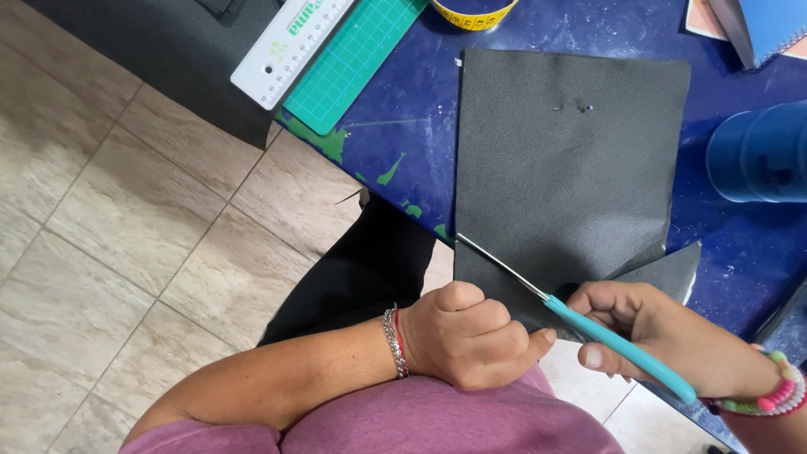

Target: Measuring, marking, and cutting a piece of black material on a workspace

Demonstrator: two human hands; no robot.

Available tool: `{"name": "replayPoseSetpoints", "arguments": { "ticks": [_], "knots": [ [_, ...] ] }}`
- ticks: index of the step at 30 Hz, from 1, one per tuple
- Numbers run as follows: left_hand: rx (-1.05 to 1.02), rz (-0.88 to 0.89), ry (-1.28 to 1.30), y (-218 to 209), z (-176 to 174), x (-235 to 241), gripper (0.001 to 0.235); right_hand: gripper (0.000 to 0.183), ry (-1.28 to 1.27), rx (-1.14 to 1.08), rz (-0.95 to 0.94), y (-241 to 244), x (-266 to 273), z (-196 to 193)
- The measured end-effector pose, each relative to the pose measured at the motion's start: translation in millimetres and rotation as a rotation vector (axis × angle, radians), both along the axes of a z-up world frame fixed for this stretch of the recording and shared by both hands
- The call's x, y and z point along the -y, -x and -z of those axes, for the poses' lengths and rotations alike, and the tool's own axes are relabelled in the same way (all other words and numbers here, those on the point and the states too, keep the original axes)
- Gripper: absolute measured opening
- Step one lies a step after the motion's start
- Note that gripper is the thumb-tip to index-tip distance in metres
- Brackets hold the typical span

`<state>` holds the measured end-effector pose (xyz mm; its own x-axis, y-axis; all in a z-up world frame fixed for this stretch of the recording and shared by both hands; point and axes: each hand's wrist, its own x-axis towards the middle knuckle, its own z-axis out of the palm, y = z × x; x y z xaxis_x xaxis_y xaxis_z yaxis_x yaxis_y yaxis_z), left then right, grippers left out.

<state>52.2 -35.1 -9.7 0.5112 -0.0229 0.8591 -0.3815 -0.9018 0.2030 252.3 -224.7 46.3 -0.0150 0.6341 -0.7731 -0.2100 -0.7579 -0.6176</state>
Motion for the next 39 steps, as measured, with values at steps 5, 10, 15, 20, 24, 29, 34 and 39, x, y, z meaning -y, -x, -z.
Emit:
{"name": "replayPoseSetpoints", "arguments": {
  "ticks": [5, 10, 15, 20, 24, 29, 34, 39],
  "knots": [
    [0.005, -0.005, 0.006, 0, 2, -2, 0.011, 0.037, -0.006, 0.012, -0.031, -1, -6, -1],
    [-0.002, -0.001, 0.019, 0, 2, -3, 0.013, 0.034, -0.023, 0.003, -0.025, -3, -4, 0],
    [-0.012, 0.014, 0.040, 1, 4, -2, 0.011, 0.034, -0.039, 0.016, -0.028, -3, -5, -3],
    [-0.022, 0.057, 0.077, 2, 3, -2, 0.013, 0.032, -0.009, 0.021, -0.029, -5, -3, 0],
    [-0.055, 0.116, 0.090, 3, 5, -2, 0.010, 0.032, -0.011, 0.023, -0.019, -7, -1, 2],
    [-0.050, 0.143, 0.136, 1, 10, 2, 0.012, 0.030, -0.017, 0.037, -0.038, -8, -5, 0],
    [-0.075, 0.172, 0.168, 1, 13, 3, 0.015, 0.029, -0.014, 0.039, -0.046, -11, -3, 2],
    [-0.067, 0.169, 0.164, 1, 12, 1, 0.013, 0.029, -0.006, -0.002, -0.041, -13, -5, 1]
  ]
}}
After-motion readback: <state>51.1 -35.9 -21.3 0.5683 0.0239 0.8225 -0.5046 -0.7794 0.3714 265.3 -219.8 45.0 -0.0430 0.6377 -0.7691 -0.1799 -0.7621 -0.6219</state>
